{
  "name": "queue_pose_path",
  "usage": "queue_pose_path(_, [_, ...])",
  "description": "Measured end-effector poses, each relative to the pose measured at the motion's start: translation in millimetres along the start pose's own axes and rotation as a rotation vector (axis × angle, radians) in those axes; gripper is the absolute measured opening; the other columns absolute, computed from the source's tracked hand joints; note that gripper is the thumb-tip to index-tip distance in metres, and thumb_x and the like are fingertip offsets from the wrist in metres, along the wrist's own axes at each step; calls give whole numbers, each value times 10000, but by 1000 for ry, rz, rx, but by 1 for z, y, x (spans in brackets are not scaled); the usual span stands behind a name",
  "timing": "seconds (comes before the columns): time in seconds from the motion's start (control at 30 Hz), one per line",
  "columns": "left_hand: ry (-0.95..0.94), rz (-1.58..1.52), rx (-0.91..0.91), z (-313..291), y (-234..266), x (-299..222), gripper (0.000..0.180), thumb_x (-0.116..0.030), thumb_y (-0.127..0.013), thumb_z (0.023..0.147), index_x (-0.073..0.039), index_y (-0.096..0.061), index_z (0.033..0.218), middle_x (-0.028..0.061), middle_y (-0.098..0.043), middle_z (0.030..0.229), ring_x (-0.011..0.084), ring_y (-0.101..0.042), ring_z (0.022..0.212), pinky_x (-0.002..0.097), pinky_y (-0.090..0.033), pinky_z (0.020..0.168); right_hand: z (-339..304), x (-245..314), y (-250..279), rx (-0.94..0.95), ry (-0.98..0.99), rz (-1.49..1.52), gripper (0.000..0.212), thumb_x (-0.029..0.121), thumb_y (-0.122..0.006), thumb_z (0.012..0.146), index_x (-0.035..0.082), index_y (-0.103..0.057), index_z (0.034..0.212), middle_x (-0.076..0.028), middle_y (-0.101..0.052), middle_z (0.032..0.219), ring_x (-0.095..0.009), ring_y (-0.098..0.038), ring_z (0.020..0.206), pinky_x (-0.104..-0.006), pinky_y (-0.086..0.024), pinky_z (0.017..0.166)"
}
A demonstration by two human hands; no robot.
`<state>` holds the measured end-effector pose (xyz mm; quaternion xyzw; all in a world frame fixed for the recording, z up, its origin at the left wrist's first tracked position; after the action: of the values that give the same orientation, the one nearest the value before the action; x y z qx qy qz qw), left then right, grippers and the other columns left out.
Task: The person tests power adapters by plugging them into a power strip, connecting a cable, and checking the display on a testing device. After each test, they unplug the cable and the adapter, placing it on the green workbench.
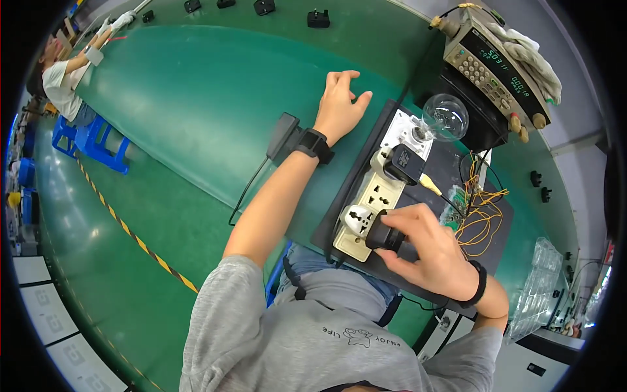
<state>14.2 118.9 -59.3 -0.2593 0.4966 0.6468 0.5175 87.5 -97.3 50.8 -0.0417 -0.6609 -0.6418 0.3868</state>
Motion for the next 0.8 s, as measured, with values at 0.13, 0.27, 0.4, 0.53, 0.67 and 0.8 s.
queue_pose_path(0.13, [23, -16, 36, -2, 1, -2, 393, -202, -636, 793, -8, -499, 1105, 137, -452, 1090, 224, -579, 763, 349, -495, 714, 9, 10, -3, 59, 6, -78, 459, 56, -733, 692, -58, -541, 1093, -146, -544, 1010, -256, -618, 766, -315, -518, 597])
queue_pose_path(0.27, [49, -28, 77, -2, -1, -8, 384, -226, -632, 798, -9, -509, 1090, 139, -453, 1105, 230, -583, 754, 352, -497, 715, 20, 16, -5, 83, 28, -142, 447, 92, -716, 719, -40, -543, 1109, -137, -541, 1011, -251, -614, 732, -319, -510, 567])
queue_pose_path(0.4, [59, -95, 137, -2, -5, -13, 368, -271, -645, 800, -1, -571, 1039, 130, -528, 1041, 185, -574, 752, 312, -485, 718, 23, 15, -16, 114, 15, -253, 431, 147, -695, 748, 0, -551, 1128, -124, -540, 1024, -244, -599, 668, -324, -485, 515])
queue_pose_path(0.53, [54, -268, 359, -3, -12, -27, 321, -252, -648, 817, 0, -616, 1013, 75, -608, 948, 117, -559, 744, 246, -468, 705, 24, 2, -6, 67, 2, -106, 393, 152, -717, 725, -1, -590, 1064, -116, -584, 988, -250, -615, 706, -322, -496, 578])
queue_pose_path(0.67, [67, -500, 672, -14, -14, -58, 309, -176, -681, 788, -17, -604, 1041, 38, -595, 1013, 96, -541, 863, 232, -460, 725, 4, -26, 28, -368, -14, -290, 331, 139, -753, 671, 3, -632, 948, -102, -626, 908, -261, -597, 753, -334, -440, 694])
queue_pose_path(0.8, [-125, -389, 942, -34, -14, -84, 521, -181, -796, 629, -74, -590, 1096, 8, -581, 1063, 134, -495, 965, 287, -394, 858, -11, -64, 38, -371, -178, -399, 189, 133, -726, 698, 13, -657, 828, -77, -622, 734, -223, -533, 620, -318, -362, 680])
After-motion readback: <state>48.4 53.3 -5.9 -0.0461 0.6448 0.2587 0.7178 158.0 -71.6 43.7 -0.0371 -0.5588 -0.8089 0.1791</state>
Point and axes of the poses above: each hand's wrist, its own z-axis towards the middle knuckle, its own y-axis out of the back of the hand, x = y × z, the point moved 7 cm from there along z, towards the middle knuckle
